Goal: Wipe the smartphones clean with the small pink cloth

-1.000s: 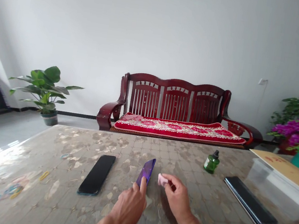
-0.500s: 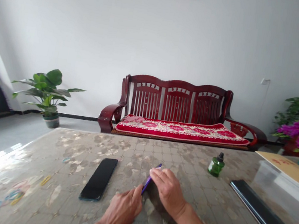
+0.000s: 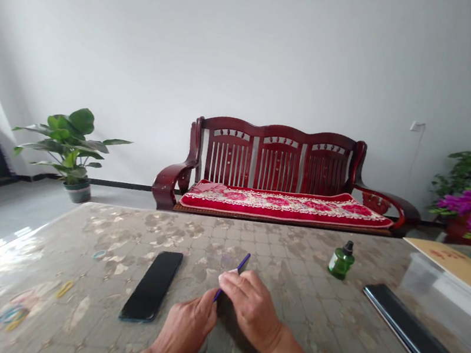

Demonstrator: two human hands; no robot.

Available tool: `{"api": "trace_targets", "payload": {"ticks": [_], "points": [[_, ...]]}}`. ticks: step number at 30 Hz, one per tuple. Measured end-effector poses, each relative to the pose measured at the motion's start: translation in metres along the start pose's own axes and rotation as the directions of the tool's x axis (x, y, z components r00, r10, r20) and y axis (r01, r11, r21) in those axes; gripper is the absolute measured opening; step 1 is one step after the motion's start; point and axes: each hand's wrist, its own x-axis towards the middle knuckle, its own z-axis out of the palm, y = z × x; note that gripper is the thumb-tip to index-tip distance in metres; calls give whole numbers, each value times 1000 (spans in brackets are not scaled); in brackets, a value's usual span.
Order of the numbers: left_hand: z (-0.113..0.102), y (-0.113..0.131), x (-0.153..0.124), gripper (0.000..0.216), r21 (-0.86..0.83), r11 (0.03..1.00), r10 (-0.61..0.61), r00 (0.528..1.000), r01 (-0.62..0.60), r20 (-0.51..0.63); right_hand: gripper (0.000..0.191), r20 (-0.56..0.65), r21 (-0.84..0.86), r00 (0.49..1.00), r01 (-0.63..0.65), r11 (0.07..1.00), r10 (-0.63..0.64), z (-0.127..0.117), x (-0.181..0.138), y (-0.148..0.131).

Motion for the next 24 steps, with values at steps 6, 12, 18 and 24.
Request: {"api": "trace_targets", "payload": {"ticks": [6, 12, 18, 24], "points": [[-2, 1, -1, 29, -15, 1000, 10, 1000, -10, -5, 38, -99, -68, 973, -214, 975, 207, 5, -1, 37], [3, -3, 1, 29, 32, 999, -28, 999, 29, -23, 34, -17, 44, 1000, -7, 999, 7, 5, 4, -4], [0, -4, 2, 28, 43, 997, -58, 998, 59, -28, 39, -32, 19, 996, -81, 997, 82, 8, 5, 15], [-1, -3, 2, 31, 45, 998, -34, 999, 35, -27, 41, -215, 130, 841, -479, 868, 496, 19, -2, 64]]}}
